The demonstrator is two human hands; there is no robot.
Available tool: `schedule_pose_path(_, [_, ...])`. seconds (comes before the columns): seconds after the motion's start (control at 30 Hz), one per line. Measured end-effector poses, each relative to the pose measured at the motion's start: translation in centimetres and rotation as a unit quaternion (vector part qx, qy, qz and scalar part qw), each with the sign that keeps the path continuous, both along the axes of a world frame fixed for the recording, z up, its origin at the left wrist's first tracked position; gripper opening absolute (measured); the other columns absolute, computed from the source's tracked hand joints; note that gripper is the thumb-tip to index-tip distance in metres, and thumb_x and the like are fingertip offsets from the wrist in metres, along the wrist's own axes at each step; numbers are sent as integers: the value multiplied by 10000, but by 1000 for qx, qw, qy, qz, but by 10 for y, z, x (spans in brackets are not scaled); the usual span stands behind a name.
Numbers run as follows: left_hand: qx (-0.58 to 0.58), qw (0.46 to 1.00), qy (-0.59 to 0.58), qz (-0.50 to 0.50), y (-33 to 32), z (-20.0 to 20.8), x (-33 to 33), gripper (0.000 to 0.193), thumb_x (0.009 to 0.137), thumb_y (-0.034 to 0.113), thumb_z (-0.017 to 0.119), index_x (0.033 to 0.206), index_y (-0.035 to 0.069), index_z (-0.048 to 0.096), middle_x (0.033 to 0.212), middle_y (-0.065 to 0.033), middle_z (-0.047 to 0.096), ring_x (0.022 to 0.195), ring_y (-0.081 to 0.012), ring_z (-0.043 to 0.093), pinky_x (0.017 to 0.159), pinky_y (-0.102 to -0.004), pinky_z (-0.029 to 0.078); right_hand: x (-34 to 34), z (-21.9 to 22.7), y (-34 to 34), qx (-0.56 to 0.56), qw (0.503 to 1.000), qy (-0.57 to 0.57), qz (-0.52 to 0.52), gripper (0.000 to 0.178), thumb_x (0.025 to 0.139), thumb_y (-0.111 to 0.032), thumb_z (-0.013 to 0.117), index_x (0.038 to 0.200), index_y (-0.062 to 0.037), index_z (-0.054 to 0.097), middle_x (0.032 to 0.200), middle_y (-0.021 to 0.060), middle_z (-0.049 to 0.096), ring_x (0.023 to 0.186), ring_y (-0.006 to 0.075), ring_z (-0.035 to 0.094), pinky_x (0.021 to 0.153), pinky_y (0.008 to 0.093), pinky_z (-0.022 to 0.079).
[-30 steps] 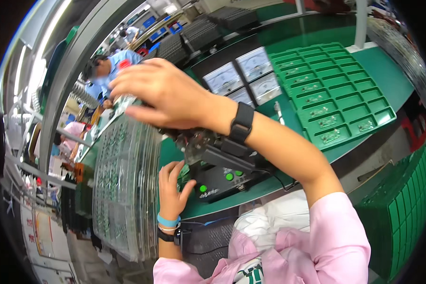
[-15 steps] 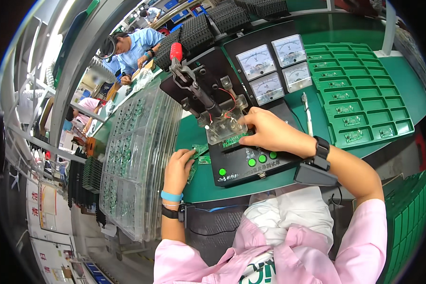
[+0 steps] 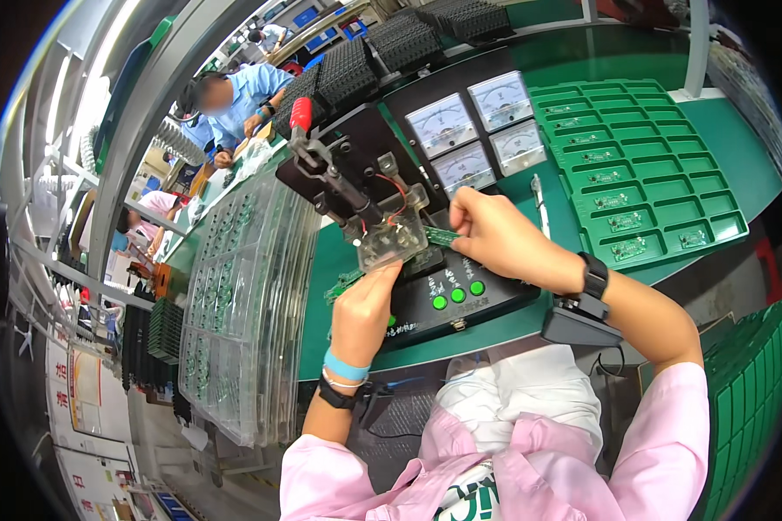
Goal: Testing printed circuit boards by placing them into a testing jig and monitoring gauges.
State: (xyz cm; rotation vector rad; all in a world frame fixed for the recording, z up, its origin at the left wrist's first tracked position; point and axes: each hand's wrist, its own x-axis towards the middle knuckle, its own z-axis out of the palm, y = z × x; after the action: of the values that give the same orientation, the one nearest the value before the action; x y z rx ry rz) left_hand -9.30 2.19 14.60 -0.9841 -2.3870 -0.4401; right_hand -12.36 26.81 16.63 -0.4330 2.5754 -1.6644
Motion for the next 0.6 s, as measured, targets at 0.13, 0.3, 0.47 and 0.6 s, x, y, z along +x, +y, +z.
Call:
schedule_pose_path(0.13, [-27, 999, -40, 15, 21, -3, -4, 345, 808, -37, 583, 1150, -23, 623, 1097, -174, 658, 1023, -315, 644, 876, -375, 528, 9, 0, 53, 4, 997, 71, -30, 196, 790, 20, 696, 903, 5, 536, 759, 44, 592, 607, 95, 575, 547, 249, 456])
schedule_pose_path(0.3, [-7, 994, -108, 9, 21, -2, 2, 363, 839, 10, 609, 1199, -31, 592, 1173, -202, 622, 1085, -359, 603, 928, -404, 490, -4, 3, 123, -50, 990, -43, -122, 153, 828, -2, 670, 942, 0, 569, 790, 18, 595, 652, 86, 591, 555, 227, 462])
schedule_pose_path(0.47, [-26, 992, -118, 22, 30, 6, 15, 412, 855, 76, 644, 1241, -42, 564, 1233, -216, 592, 1123, -406, 571, 979, -428, 453, -82, -4, 194, -76, 968, 94, -221, 119, 873, -56, 653, 961, -8, 589, 814, 12, 602, 678, 86, 598, 562, 221, 480])
schedule_pose_path(0.6, [-75, 988, -135, 23, 30, 25, 24, 433, 850, 78, 655, 1259, -32, 564, 1265, -221, 573, 1158, -404, 547, 1000, -434, 435, -163, -30, 238, -143, 918, 53, -366, 197, 851, -58, 690, 998, 46, 609, 799, 71, 648, 669, 118, 633, 575, 259, 533])
